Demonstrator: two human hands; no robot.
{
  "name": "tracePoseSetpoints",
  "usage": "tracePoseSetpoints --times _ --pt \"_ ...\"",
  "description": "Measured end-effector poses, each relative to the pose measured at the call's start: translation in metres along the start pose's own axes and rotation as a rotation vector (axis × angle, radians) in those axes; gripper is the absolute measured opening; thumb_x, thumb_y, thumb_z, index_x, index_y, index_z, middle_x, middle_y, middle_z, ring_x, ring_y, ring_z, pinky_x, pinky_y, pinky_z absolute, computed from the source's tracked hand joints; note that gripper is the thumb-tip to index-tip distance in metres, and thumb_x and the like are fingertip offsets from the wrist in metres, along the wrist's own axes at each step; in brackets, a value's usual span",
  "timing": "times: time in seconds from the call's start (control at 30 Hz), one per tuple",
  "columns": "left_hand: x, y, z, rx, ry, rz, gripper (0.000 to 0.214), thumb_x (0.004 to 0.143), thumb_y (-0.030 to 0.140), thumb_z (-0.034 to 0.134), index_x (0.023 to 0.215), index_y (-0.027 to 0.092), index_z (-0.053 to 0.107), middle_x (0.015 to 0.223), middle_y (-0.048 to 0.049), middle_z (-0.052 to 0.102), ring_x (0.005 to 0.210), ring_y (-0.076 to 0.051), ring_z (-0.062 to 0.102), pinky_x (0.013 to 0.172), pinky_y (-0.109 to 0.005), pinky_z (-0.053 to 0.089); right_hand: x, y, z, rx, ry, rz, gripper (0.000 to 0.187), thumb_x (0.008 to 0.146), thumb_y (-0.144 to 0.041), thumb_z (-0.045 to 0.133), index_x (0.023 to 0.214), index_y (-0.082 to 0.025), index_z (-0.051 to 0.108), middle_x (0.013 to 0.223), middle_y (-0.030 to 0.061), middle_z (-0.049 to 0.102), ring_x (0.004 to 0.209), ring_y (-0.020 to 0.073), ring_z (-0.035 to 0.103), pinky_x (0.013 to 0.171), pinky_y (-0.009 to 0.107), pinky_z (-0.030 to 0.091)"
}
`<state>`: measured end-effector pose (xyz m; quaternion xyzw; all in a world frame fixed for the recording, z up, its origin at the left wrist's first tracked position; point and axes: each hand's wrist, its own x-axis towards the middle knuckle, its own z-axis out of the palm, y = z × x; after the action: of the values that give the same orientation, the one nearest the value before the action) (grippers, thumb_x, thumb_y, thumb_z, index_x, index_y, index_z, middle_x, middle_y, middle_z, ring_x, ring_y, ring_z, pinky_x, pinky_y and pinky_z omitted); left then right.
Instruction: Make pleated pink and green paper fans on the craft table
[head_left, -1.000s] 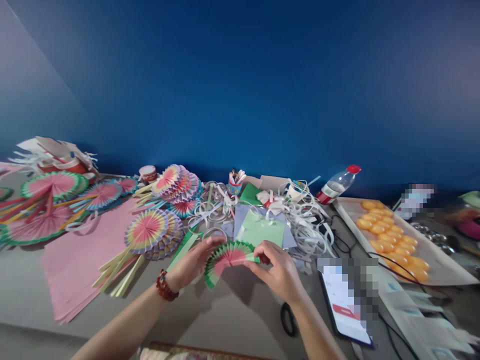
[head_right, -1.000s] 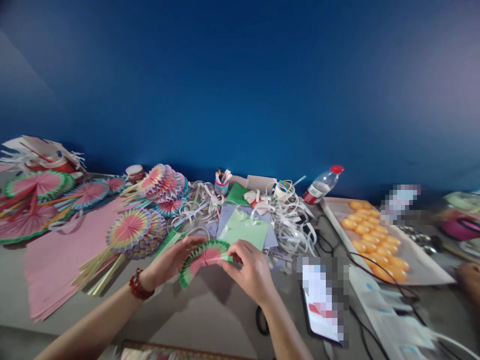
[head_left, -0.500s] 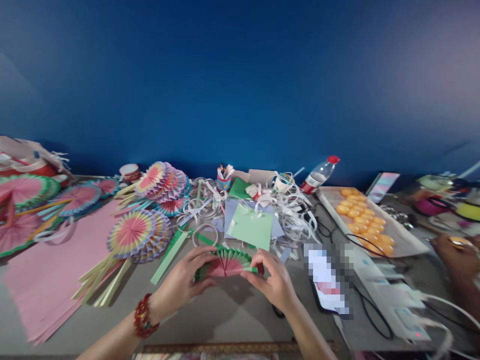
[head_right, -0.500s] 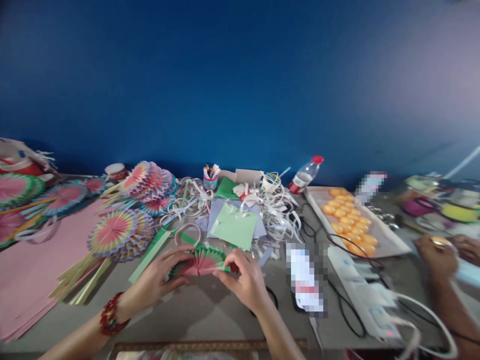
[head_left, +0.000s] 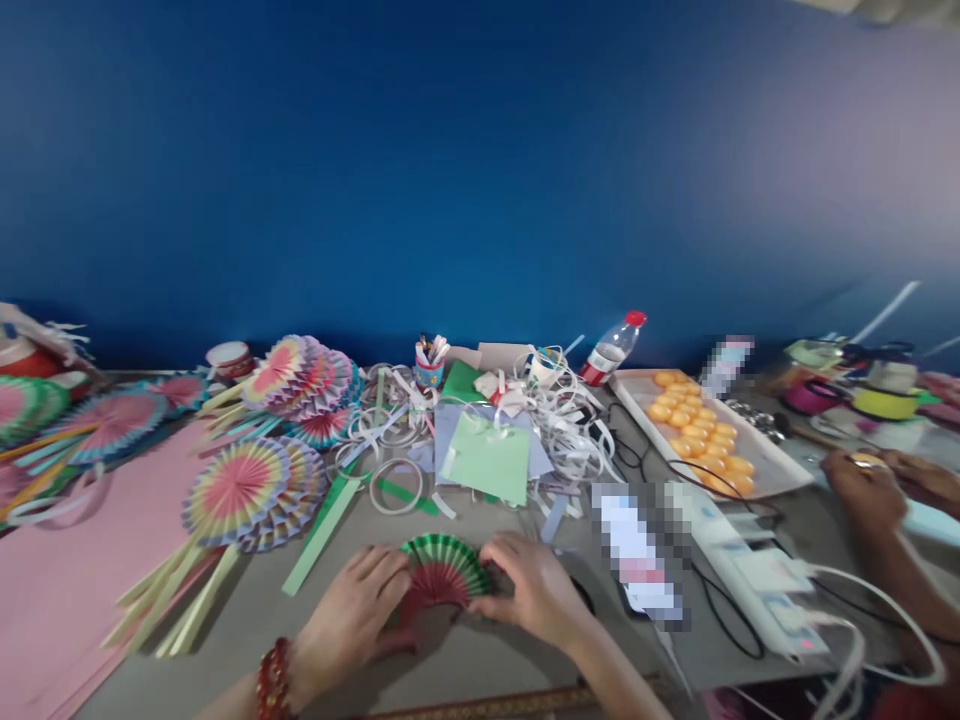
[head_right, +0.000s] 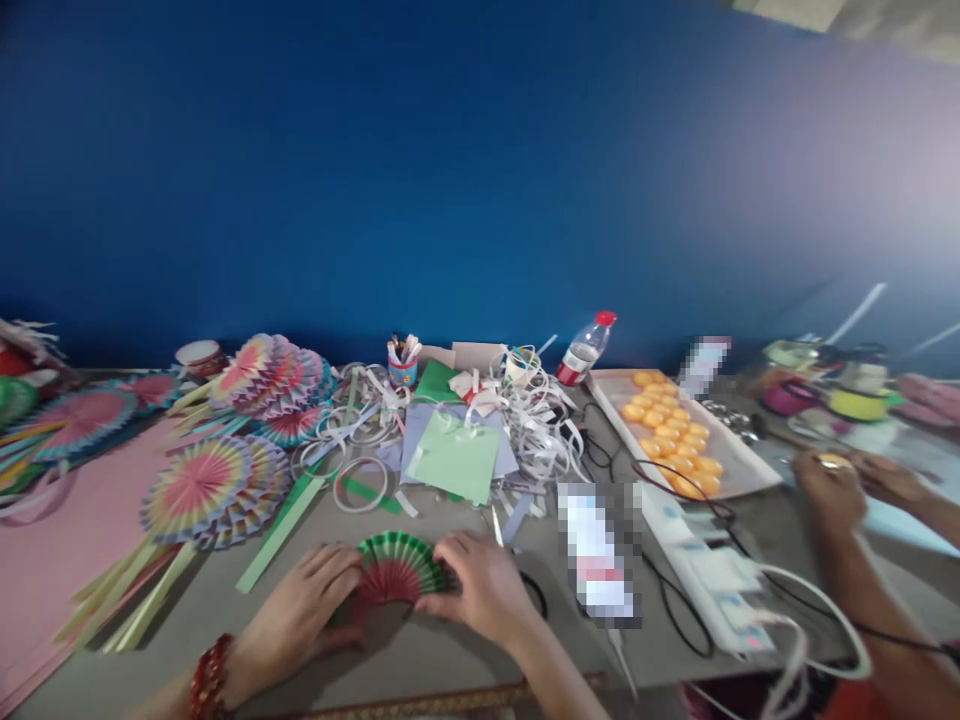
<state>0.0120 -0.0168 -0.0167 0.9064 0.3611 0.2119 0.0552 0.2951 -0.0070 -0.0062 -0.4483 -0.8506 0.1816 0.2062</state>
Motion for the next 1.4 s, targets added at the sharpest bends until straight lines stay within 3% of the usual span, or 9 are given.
tracePoseSetpoints --times 0.07,0.17,0.33,0.43,0.6,0.83,1.13,1.3,1.4 --pt "0.005 -0.003 -0.008 -0.047 -0.027 -0.030 0.036 0.082 0.051 0.068 0.098 0.019 0.061 0.107 -0.0090 0.068 0.098 -0.027 0.062 0.086 -0.040 0.052 0.007 0.003 -0.011 0.005 0.024 0.019 0.034 0.086 -0.054 0.064 0.096 -0.021 0.058 0.084 0.0034 0.064 0.074 0.0196 0.060 0.062 0.027 0.040" --pt "0.022 -0.018 -0.017 -0.004 -0.037 -0.143 0.015 0.095 0.021 0.051 0.105 0.020 0.061 0.116 -0.0091 0.065 0.107 -0.025 0.059 0.094 -0.041 0.048 0.026 0.002 -0.022 -0.009 0.097 0.027 0.013 0.095 -0.035 0.057 0.096 -0.022 0.059 0.084 0.0039 0.065 0.075 0.0186 0.061 0.064 0.026 0.042" --pt "0.044 -0.048 -0.015 0.182 -0.055 -0.261 0.025 0.086 0.005 0.052 0.104 0.019 0.063 0.119 -0.0112 0.061 0.115 -0.030 0.055 0.097 -0.049 0.045 0.054 -0.014 -0.018 0.051 0.085 -0.086 0.005 0.093 -0.022 0.057 0.091 -0.022 0.060 0.087 0.0041 0.066 0.084 0.0197 0.063 0.071 0.027 0.046" --pt "0.049 -0.052 -0.018 0.113 -0.054 -0.228 0.014 0.089 0.009 0.054 0.095 0.019 0.062 0.110 -0.0086 0.064 0.110 -0.028 0.056 0.095 -0.046 0.046 0.060 -0.023 -0.011 0.157 0.104 -0.062 0.006 0.091 -0.018 0.059 0.093 -0.023 0.061 0.090 0.0033 0.067 0.085 0.0193 0.064 0.074 0.028 0.049" --pt "0.060 -0.039 -0.033 -0.130 0.088 -0.197 0.009 0.098 0.023 0.046 0.100 0.020 0.055 0.092 -0.0058 0.066 0.094 -0.023 0.062 0.091 -0.042 0.048 0.071 -0.037 -0.004 0.381 0.236 0.021 0.018 0.091 -0.018 0.057 0.108 -0.024 0.061 0.101 0.0045 0.069 0.084 0.0176 0.067 0.078 0.028 0.055" --pt "0.080 -0.017 -0.033 -0.190 0.198 -0.181 0.009 0.098 0.021 0.042 0.100 0.021 0.051 0.090 -0.0067 0.066 0.087 -0.022 0.064 0.079 -0.035 0.051 0.088 -0.050 0.004 0.241 0.456 0.061 0.015 0.092 -0.019 0.057 0.106 -0.023 0.062 0.097 0.0069 0.071 0.085 0.0219 0.068 0.078 0.034 0.054" --pt "0.078 -0.016 -0.030 -0.319 0.123 -0.225 0.012 0.095 0.019 0.041 0.103 0.021 0.049 0.088 -0.0068 0.066 0.081 -0.022 0.067 0.069 -0.031 0.050 0.090 -0.048 -0.003 0.291 0.392 0.097 0.011 0.089 -0.017 0.058 0.079 -0.022 0.055 0.080 0.0034 0.063 0.079 0.0205 0.061 0.070 0.029 0.050" --pt "0.076 -0.021 -0.030 -0.355 0.150 -0.272 0.015 0.094 0.020 0.044 0.108 0.020 0.050 0.096 -0.0085 0.067 0.087 -0.022 0.068 0.074 -0.031 0.051 0.086 -0.042 -0.005 0.316 0.413 0.070 0.002 0.094 -0.022 0.052 0.096 -0.022 0.053 0.089 0.0052 0.062 0.081 0.0192 0.061 0.075 0.029 0.050" --pt "0.076 -0.021 -0.032 -0.371 0.135 -0.294 0.014 0.095 0.022 0.045 0.108 0.020 0.050 0.096 -0.0083 0.067 0.085 -0.022 0.067 0.074 -0.031 0.050 0.087 -0.039 -0.005 0.323 0.377 0.078 0.016 0.092 -0.022 0.057 0.108 -0.023 0.053 0.099 0.0061 0.063 0.082 0.0188 0.063 0.077 0.030 0.051"
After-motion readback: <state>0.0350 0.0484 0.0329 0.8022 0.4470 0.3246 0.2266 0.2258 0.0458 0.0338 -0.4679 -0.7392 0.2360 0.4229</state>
